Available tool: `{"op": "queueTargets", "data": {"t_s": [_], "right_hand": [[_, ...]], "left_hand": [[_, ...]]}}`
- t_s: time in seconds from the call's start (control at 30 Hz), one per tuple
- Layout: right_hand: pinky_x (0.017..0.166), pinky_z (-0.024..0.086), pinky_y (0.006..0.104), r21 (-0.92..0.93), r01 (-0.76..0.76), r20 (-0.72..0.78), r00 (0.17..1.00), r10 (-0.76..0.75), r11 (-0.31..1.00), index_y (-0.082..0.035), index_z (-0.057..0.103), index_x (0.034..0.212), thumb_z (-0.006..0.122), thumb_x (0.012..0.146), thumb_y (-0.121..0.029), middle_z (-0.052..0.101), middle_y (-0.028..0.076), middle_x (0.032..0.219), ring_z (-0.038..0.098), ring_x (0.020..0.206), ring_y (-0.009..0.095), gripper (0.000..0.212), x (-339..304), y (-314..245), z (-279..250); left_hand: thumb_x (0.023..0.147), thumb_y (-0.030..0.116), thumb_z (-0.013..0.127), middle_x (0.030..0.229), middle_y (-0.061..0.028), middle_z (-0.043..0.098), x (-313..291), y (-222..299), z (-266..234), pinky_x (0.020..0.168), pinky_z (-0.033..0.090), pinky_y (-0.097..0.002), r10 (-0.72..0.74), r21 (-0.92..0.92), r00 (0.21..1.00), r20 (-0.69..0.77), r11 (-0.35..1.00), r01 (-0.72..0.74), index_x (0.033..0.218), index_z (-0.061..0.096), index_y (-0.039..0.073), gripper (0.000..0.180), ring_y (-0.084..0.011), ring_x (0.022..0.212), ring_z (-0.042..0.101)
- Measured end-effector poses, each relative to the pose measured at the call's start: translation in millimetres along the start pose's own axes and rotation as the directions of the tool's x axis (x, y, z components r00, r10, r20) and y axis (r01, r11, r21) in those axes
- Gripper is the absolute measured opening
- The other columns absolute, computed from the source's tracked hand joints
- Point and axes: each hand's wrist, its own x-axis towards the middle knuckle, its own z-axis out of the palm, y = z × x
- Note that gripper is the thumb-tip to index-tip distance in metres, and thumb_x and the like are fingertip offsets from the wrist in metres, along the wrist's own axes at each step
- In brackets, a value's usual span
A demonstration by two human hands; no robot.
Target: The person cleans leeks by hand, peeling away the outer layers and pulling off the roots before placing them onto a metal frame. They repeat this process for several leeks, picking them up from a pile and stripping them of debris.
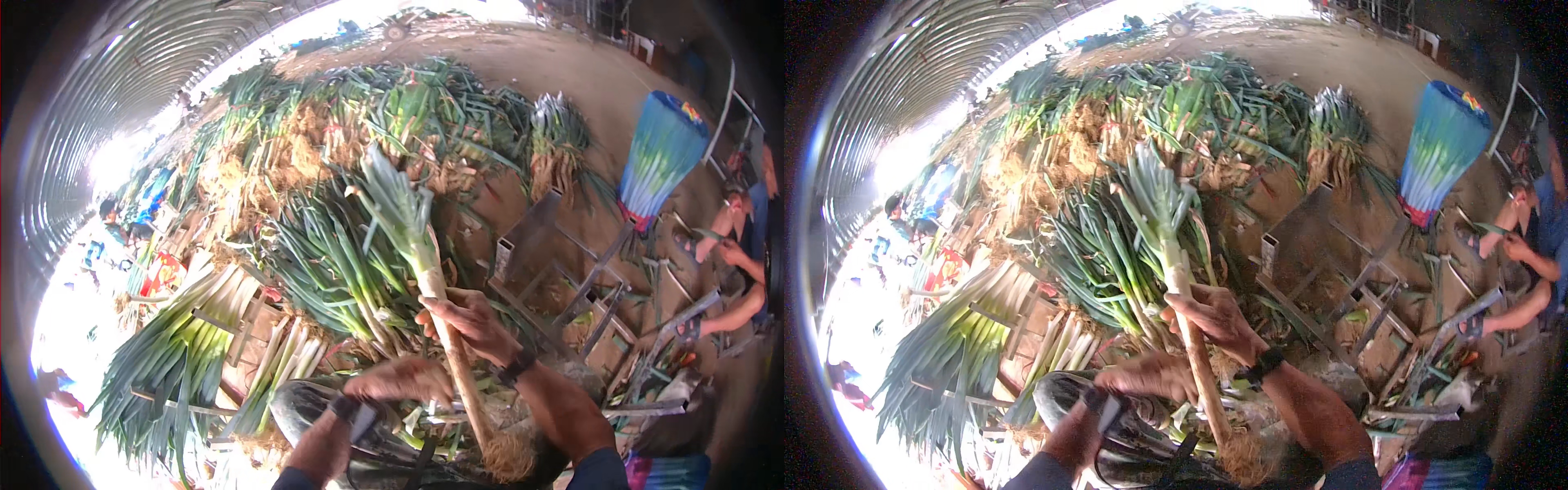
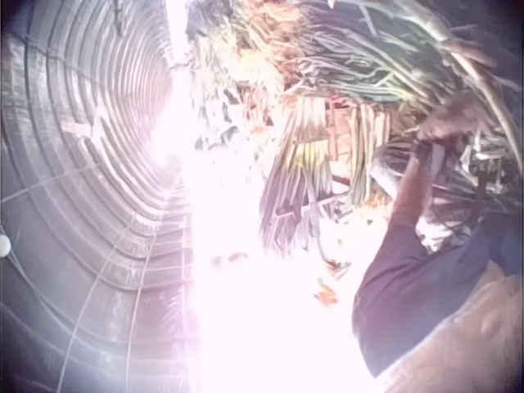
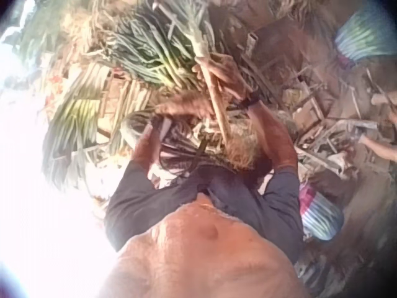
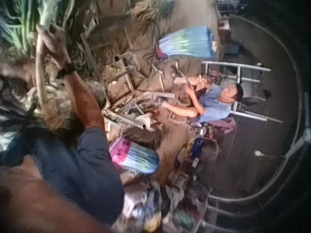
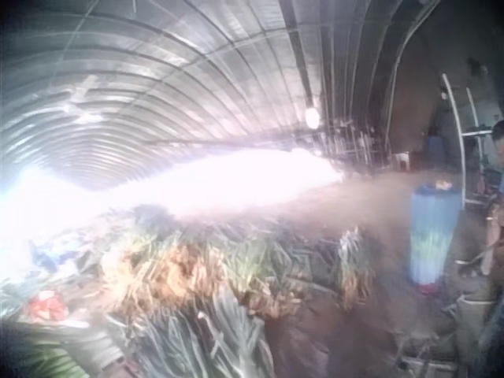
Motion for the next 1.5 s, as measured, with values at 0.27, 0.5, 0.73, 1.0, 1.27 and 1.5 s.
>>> {"op": "queueTargets", "data": {"t_s": [0.27, 0.5, 0.73, 1.0, 1.27, 1.5], "right_hand": [[0.068, 0.053, 0.0288, -0.533, 0.214, 0.047, 0.974, -0.224, 0.819, 0.006, 0.062, 0.114, 0.067, 0.095, -0.033, 0.068, 0.008, 0.086, 0.064, 0.078, 0.011, 0.043, -7.2, 2.3, 16.1], [0.058, 0.05, 0.0234, 0.047, -0.05, -0.154, 0.986, 0.057, 0.998, -0.001, 0.064, 0.112, 0.071, 0.092, -0.026, 0.065, 0.003, 0.087, 0.062, 0.07, 0.008, 0.033, 14.4, 47.3, 4.0], [0.045, 0.042, 0.0225, -0.04, -0.139, -0.342, 0.932, 0.117, 0.989, -0.001, 0.065, 0.108, 0.06, 0.094, -0.052, 0.065, 0.005, 0.075, 0.054, 0.054, 0.007, 0.054, 19.8, 34.2, 10.5], [0.038, 0.039, 0.0242, -0.042, -0.11, -0.401, 0.912, 0.084, 0.993, -0.003, 0.066, 0.09, 0.06, 0.097, -0.046, 0.064, 0.005, 0.068, 0.053, 0.045, 0.009, 0.043, 9.4, 42.0, -0.1], [0.039, 0.04, 0.0247, -0.051, -0.068, -0.35, 0.936, 0.045, 0.996, -0.001, 0.067, 0.09, 0.065, 0.095, -0.04, 0.063, 0.006, 0.067, 0.055, 0.047, 0.01, 0.04, 2.5, 53.3, -9.0], [0.052, 0.044, 0.0241, -0.383, 0.13, -0.37, 0.886, -0.281, 0.915, -0.003, 0.071, 0.089, 0.064, 0.096, -0.036, 0.063, -0.001, 0.068, 0.056, 0.059, 0.006, 0.034, 17.0, 47.1, 13.5]], "left_hand": [[0.094, 0.037, 0.067, 0.102, -0.0047, 0.069, 12.2, 48.1, -95.8, 0.073, 0.054, -0.0258, 0.324, -0.07, 0.678, -0.66, 0.872, -0.485, 0.124, 0.059, -0.001, 0.049, -0.0109, 0.088, 0.065], [0.093, 0.028, 0.071, 0.086, -0.002, 0.07, 38.1, 40.5, -104.8, 0.061, 0.05, -0.0232, 0.311, -0.051, 0.51, -0.802, 0.816, -0.576, 0.102, 0.069, 0.001, 0.029, -0.0082, 0.072, 0.065], [0.097, 0.027, 0.064, 0.086, -0.0097, 0.073, 19.9, 23.0, -106.9, 0.07, 0.056, -0.0276, 0.365, 0.118, 0.523, -0.77, 0.888, -0.445, 0.104, 0.069, -0.003, 0.031, -0.0134, 0.078, 0.07], [0.096, 0.023, 0.066, 0.076, -0.007, 0.072, 8.9, 13.6, -88.3, 0.063, 0.053, -0.0288, 0.43, 0.312, 0.614, -0.662, 0.903, -0.296, 0.095, 0.073, -0.001, 0.024, -0.0094, 0.069, 0.067], [0.091, 0.017, 0.068, 0.079, -0.0152, 0.067, -5.0, 34.5, -69.3, 0.056, 0.051, -0.0377, 0.819, 0.842, 0.466, -0.335, 0.482, -0.241, 0.1, 0.071, 0.007, 0.014, -0.0299, 0.065, 0.066], [0.095, 0.026, 0.064, 0.079, -0.0117, 0.069, 22.2, -11.5, -2.1, 0.059, 0.051, -0.039, 0.481, 0.724, 0.864, 0.149, 0.542, -0.427, 0.093, 0.067, 0.0, 0.026, -0.0244, 0.063, 0.066]]}}
